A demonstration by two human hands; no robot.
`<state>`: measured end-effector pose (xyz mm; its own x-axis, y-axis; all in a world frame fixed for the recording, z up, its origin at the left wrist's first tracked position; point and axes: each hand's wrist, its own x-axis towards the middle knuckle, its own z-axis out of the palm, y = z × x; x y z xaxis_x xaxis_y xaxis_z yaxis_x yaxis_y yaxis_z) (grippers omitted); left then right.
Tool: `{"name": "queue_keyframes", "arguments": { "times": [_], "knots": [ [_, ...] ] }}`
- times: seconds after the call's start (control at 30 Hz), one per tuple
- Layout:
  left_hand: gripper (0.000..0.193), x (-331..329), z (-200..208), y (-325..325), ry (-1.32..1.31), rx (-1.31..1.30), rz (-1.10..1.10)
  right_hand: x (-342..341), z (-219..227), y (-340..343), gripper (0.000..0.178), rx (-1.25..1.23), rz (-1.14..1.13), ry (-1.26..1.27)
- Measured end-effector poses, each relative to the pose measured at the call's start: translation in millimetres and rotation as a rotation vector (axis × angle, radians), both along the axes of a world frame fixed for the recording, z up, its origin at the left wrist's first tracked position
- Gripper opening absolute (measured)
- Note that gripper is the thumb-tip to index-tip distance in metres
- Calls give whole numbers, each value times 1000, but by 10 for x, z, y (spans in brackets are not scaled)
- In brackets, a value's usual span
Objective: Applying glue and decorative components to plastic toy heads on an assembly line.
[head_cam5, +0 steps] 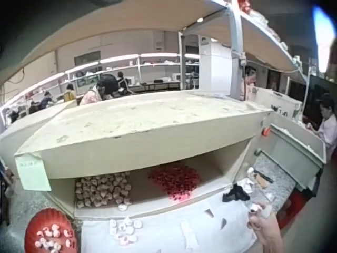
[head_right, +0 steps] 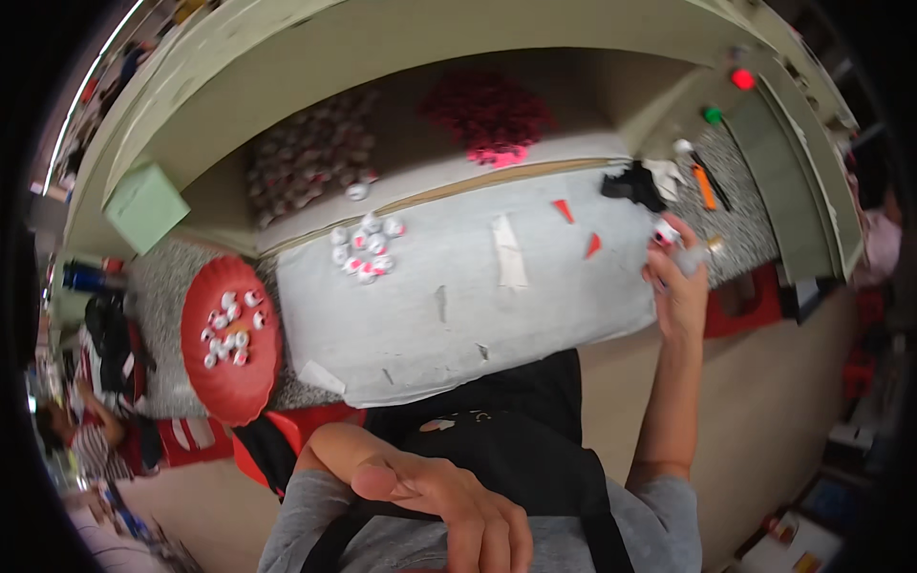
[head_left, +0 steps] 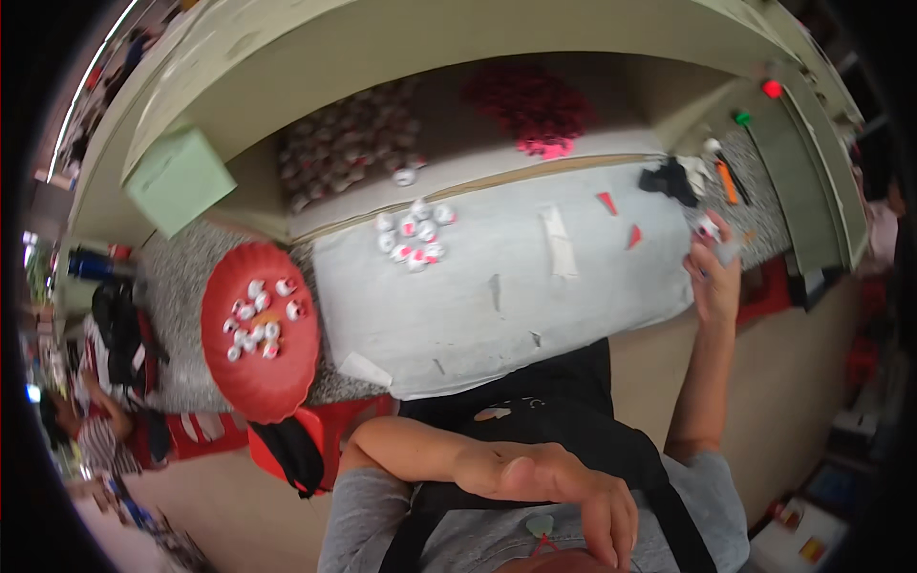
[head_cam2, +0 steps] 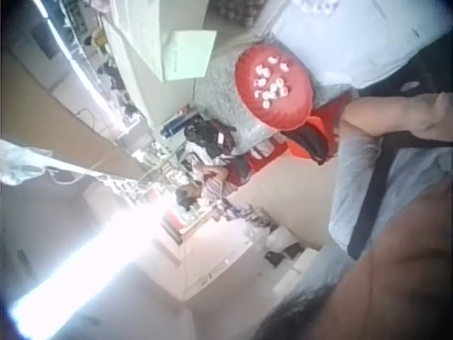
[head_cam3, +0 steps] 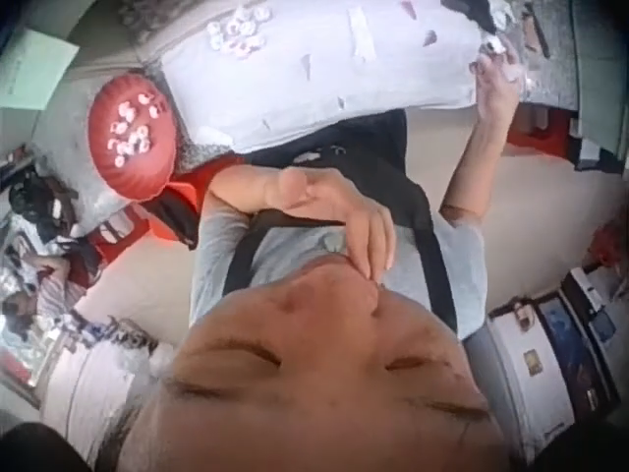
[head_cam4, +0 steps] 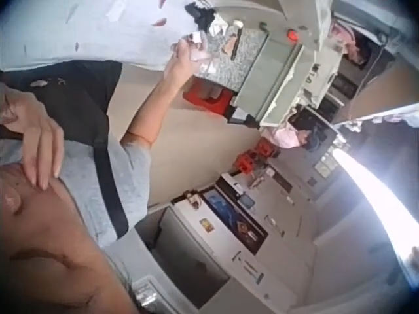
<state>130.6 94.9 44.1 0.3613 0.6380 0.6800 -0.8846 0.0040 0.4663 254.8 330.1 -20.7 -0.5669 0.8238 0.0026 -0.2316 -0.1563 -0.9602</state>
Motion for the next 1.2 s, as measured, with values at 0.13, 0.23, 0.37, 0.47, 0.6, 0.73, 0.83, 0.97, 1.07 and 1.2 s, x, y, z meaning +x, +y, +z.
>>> {"name": "queue_keyframes", "arguments": {
  "times": [0.13, 0.23, 0.37, 0.47, 0.6, 0.73, 0.83, 0.97, 1.07, 1.2],
  "knots": [
    [74, 209, -27, 1, -26, -132, -114, -35, -94, 190, 50, -19, -23, -65],
    [63, 145, -47, 91, -21, -235, -209, 94, -60, 192, 47, 22, -29, -103],
    [21, -40, -221, 458, 439, -545, 786, 27, -9, -69, 34, 111, 19, -218],
    [35, -173, -581, 841, 543, -816, 995, -127, 74, -331, 28, 239, 145, -275],
    [30, -161, -730, 871, 421, -874, 879, -266, -50, -479, 26, 449, 266, -288],
    [24, -233, -861, 710, 291, -996, 969, -408, 29, -547, 24, 454, 264, -262],
    [22, -314, -879, 542, 155, -1006, 1040, -497, -188, -462, 21, 399, 164, -210],
    [22, -375, -871, 349, 106, -955, 1150, -760, -264, -540, 20, 720, 193, -367],
    [23, -421, -872, 242, 42, -947, 1144, -902, -278, -676, 19, 947, 159, -526],
    [22, -469, -897, 159, -76, -975, 1075, -953, -253, -679, 18, 1011, 199, -750]
  ]
}}
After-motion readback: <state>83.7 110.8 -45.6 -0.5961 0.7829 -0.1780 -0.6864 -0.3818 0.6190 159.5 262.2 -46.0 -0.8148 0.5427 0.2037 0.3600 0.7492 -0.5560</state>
